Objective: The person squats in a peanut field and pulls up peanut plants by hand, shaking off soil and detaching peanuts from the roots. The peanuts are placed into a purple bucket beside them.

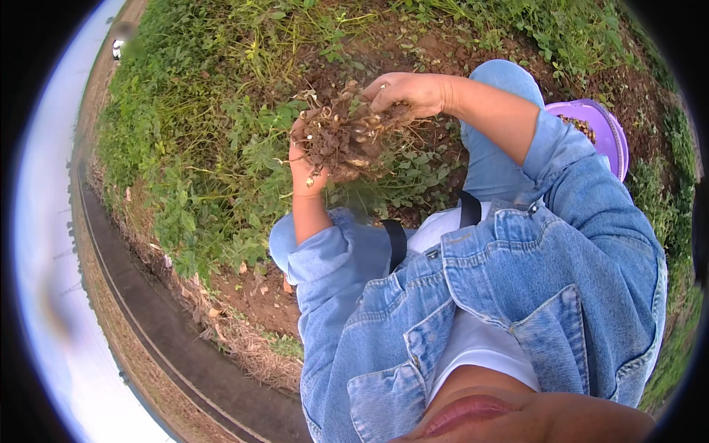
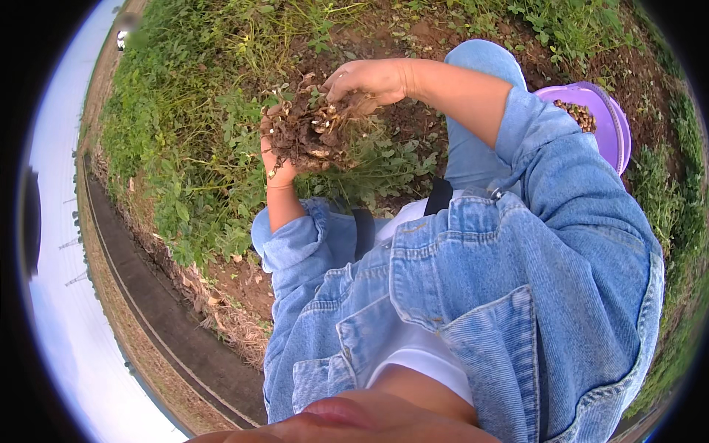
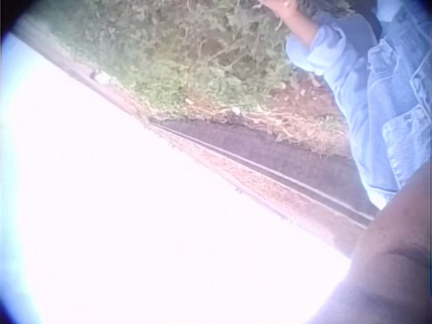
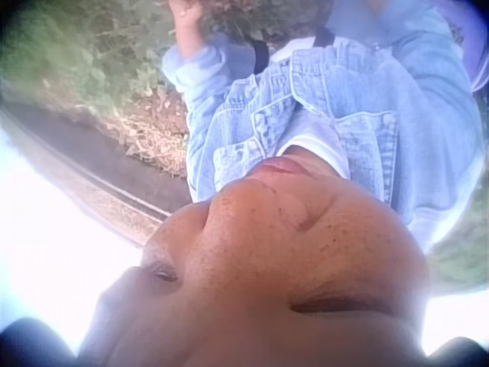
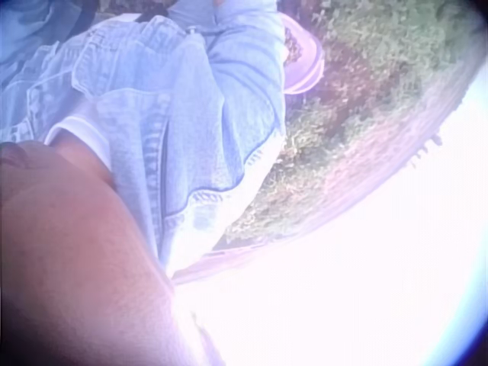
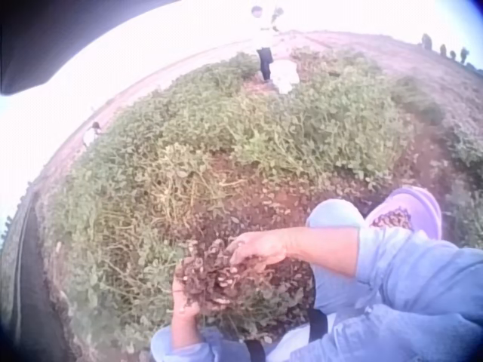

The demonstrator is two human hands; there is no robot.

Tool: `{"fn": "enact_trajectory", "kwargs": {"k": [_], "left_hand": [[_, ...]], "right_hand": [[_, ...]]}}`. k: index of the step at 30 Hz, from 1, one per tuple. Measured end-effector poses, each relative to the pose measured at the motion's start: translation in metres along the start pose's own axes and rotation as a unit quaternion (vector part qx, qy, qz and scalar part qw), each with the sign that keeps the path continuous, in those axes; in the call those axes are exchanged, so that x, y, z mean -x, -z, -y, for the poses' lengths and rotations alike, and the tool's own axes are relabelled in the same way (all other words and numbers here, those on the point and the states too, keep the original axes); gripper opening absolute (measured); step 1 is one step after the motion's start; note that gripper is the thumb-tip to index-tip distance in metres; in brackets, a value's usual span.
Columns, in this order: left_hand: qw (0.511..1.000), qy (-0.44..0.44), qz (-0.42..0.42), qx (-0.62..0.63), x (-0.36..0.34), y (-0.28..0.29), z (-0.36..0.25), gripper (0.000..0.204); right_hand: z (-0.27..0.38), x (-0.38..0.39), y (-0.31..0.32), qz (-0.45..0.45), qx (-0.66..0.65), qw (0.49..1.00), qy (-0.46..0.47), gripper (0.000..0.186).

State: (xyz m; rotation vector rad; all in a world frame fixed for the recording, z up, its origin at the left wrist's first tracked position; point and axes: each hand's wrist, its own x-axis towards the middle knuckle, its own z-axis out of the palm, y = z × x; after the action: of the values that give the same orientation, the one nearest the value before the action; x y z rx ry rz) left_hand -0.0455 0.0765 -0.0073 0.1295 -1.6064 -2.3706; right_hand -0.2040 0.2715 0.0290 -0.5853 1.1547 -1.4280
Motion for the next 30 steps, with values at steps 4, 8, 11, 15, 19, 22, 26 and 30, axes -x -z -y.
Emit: {"fn": "enact_trajectory", "kwargs": {"k": [4, 8, 11, 15, 19, 22, 26, 30], "left_hand": [[0.996, -0.068, -0.050, -0.026, 0.000, 0.004, 0.001, 0.048], [0.994, 0.014, -0.063, 0.083, 0.000, 0.003, -0.006, 0.036], [0.994, 0.027, -0.030, 0.099, 0.006, 0.015, -0.007, 0.032], [0.983, 0.085, -0.018, 0.163, -0.001, 0.011, -0.010, 0.030], [0.999, 0.019, 0.014, -0.039, -0.001, 0.038, 0.010, 0.036], [0.999, 0.039, -0.002, 0.003, -0.006, 0.028, 0.006, 0.037], [0.998, 0.047, -0.020, 0.039, -0.007, 0.025, -0.003, 0.037], [0.998, 0.040, -0.032, 0.039, -0.008, 0.025, -0.004, 0.038]], "right_hand": [[0.009, 0.003, 0.002, -0.012, -0.137, 0.979, 0.147, 0.017], [0.035, 0.007, 0.033, -0.039, -0.046, 0.978, 0.197, 0.024], [0.042, 0.007, 0.019, -0.172, 0.292, 0.938, 0.073, 0.034], [0.017, -0.008, 0.030, -0.261, 0.498, 0.791, 0.243, 0.041], [0.034, -0.011, 0.014, -0.198, 0.479, 0.843, 0.146, 0.039], [0.031, -0.001, 0.007, -0.136, 0.475, 0.843, 0.211, 0.035], [0.040, 0.005, 0.007, -0.075, 0.435, 0.887, 0.140, 0.031], [0.043, 0.013, 0.007, -0.036, 0.454, 0.876, 0.159, 0.030]]}}
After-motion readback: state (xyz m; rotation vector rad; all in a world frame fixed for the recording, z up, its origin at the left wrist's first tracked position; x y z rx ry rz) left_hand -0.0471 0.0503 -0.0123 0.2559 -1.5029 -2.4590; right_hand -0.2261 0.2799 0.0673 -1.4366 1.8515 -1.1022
